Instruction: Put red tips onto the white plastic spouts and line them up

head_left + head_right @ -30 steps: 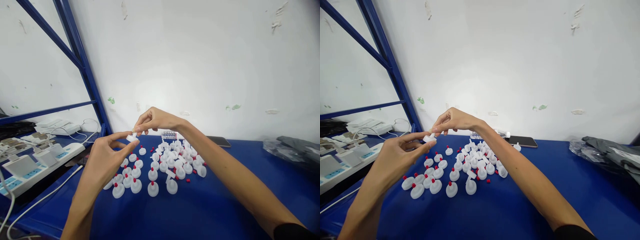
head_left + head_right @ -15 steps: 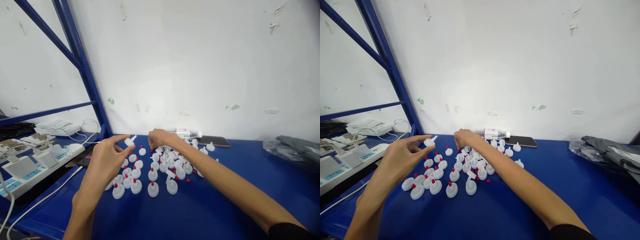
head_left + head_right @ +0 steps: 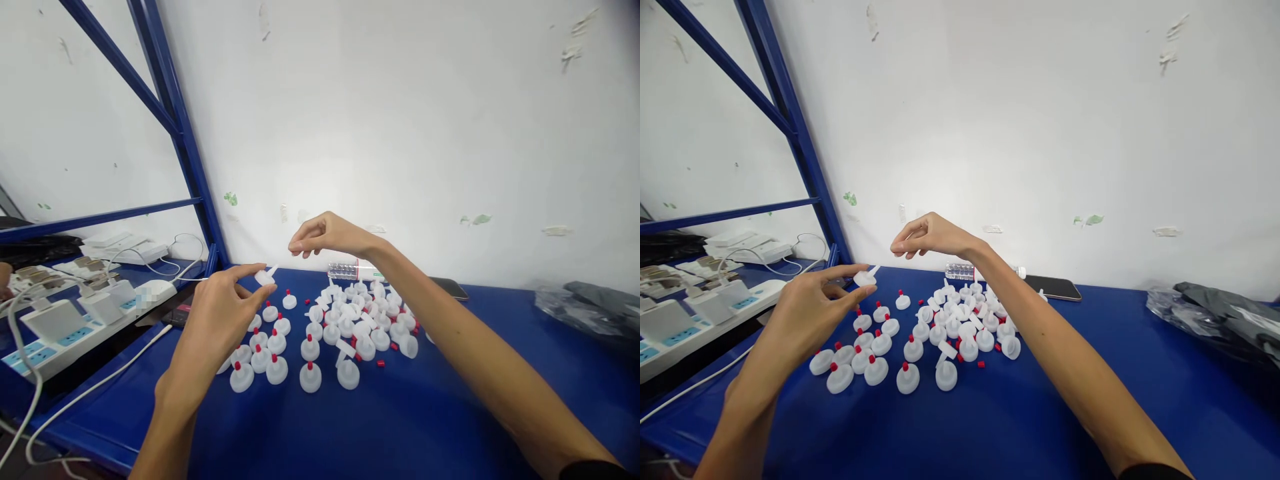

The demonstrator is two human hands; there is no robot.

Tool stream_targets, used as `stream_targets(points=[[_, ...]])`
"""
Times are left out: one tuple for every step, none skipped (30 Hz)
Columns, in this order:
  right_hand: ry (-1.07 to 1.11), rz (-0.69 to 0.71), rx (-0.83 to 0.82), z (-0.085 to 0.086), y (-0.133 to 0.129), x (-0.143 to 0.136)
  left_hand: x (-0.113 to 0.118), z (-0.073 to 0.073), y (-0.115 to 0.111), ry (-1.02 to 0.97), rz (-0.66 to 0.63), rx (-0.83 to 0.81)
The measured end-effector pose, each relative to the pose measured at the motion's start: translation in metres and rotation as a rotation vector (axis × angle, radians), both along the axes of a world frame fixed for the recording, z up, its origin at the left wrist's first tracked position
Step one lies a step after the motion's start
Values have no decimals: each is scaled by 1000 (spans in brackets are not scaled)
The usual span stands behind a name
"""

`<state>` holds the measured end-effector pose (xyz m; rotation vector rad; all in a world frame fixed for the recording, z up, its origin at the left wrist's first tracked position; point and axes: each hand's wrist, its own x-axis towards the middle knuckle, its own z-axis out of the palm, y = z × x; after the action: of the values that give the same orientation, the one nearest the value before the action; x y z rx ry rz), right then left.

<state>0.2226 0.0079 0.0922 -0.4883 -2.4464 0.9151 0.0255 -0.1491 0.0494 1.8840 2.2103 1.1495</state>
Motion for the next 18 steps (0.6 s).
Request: stream_targets(points=[[38,30,-42,2,-3,0,0,0,0,0,3,5],[60,61,-78,2,-5,-2,1,0,0,0,6,11],[63,87,-101,2,-7,-4,1,0,0,1,6,18],[51,109,-109,0,-8,-7,1,0,0,2,2,22],[37,126,-113,-1,-9,-10,1,0,0,4,-3,25],[26,142,-116,-3,-9,-13,1,0,0,7,-6,31],[20,157,-123,-5,-9,-16,1,0,0,9,-9,36],[22,170,-136,-6,-8,-18,1,0,0,8,-8,41],[31,182,-155,-7,-8,-19,1,0,-1,5,-6,44],[41,195,-179,-8,-7,-19,0,0,-2,-1,-6,48],[48,209,-211,-9,-6,-19,0,0,-2,-13,-14,50],[46,229,-254,-10,-5,-18,1,0,-3,-27,-33,48],[32,256,-305,-10,-5,-16,1,0,-4,-39,-59,46],[5,293,-363,-11,-4,-15,2,1,-4,-47,-89,45],[-30,339,-418,-11,-4,-14,3,1,-4,-51,-119,43],[-63,385,-464,-11,-3,-12,4,1,-4,-51,-145,38],[-86,421,-496,-12,-3,-11,5,1,-4,-49,-166,33],[-95,440,-514,-12,-3,-11,6,0,-3,-45,-179,28]])
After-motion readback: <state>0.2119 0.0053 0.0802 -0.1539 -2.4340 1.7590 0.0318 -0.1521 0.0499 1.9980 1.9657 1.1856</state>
